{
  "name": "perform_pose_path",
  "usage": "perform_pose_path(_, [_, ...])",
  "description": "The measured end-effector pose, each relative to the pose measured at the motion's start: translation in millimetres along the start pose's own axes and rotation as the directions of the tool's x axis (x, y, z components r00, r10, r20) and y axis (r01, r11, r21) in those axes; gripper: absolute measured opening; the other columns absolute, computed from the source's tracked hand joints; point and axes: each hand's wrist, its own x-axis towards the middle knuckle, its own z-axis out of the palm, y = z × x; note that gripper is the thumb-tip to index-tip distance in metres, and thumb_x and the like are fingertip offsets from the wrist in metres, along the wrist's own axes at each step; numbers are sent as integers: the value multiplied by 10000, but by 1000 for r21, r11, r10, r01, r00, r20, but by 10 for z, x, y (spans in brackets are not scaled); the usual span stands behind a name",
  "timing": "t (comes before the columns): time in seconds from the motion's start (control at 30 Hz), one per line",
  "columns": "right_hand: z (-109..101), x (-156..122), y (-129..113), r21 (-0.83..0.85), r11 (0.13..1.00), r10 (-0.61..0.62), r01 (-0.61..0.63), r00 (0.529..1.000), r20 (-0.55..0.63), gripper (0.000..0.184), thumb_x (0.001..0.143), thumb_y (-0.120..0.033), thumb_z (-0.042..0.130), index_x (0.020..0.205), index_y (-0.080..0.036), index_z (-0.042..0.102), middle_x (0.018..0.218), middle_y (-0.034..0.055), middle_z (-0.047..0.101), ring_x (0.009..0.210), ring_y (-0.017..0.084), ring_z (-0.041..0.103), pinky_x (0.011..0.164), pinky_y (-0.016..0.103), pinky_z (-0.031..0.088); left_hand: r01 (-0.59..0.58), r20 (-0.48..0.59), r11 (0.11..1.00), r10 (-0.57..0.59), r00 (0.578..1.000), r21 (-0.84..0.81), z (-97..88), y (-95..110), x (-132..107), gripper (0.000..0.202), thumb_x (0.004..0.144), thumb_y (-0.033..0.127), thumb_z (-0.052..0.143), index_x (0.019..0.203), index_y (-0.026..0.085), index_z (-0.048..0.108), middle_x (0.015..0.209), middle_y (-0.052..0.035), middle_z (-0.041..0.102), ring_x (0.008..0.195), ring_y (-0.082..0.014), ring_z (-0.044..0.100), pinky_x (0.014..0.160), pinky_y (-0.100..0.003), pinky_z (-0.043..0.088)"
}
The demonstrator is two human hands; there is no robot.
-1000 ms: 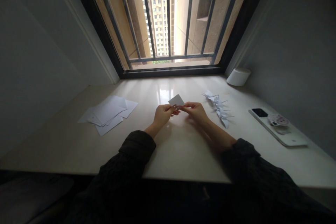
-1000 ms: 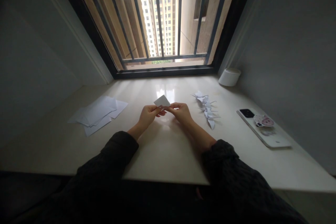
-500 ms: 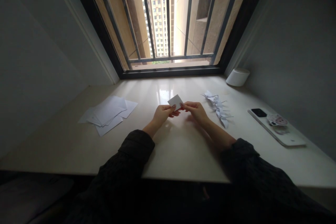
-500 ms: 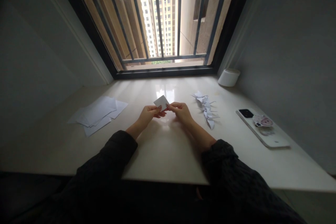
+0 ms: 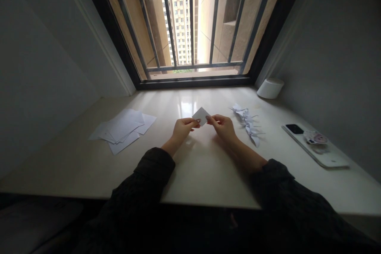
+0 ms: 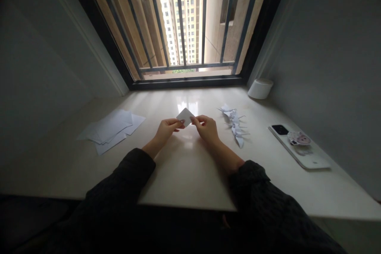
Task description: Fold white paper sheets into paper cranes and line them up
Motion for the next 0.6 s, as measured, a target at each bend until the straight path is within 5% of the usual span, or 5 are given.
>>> perform_pose_path(0.23, [21, -80, -116, 102, 990, 73, -93, 980, 184, 378, 621, -534, 729, 715, -168, 729, 714, 55, 705, 658, 177, 607, 596, 275, 419, 6, -61, 999, -8, 998, -45, -1, 19, -17, 316, 657, 458, 714, 746, 155, 727, 761, -74, 702, 816, -204, 644, 652, -270, 416])
perform_pose_path(0.6, [64, -53, -56, 198, 970, 87, -140, 963, 256, 340, 607, -490, 755, 637, -156, 695, 604, 14, 640, 584, 128, 523, 586, 262, 370, -32, -42, 999, 32, 999, -14, -2, 33, -17, 348, 682, 500, 668, 681, 155, 718, 719, -81, 703, 746, -204, 643, 637, -288, 413])
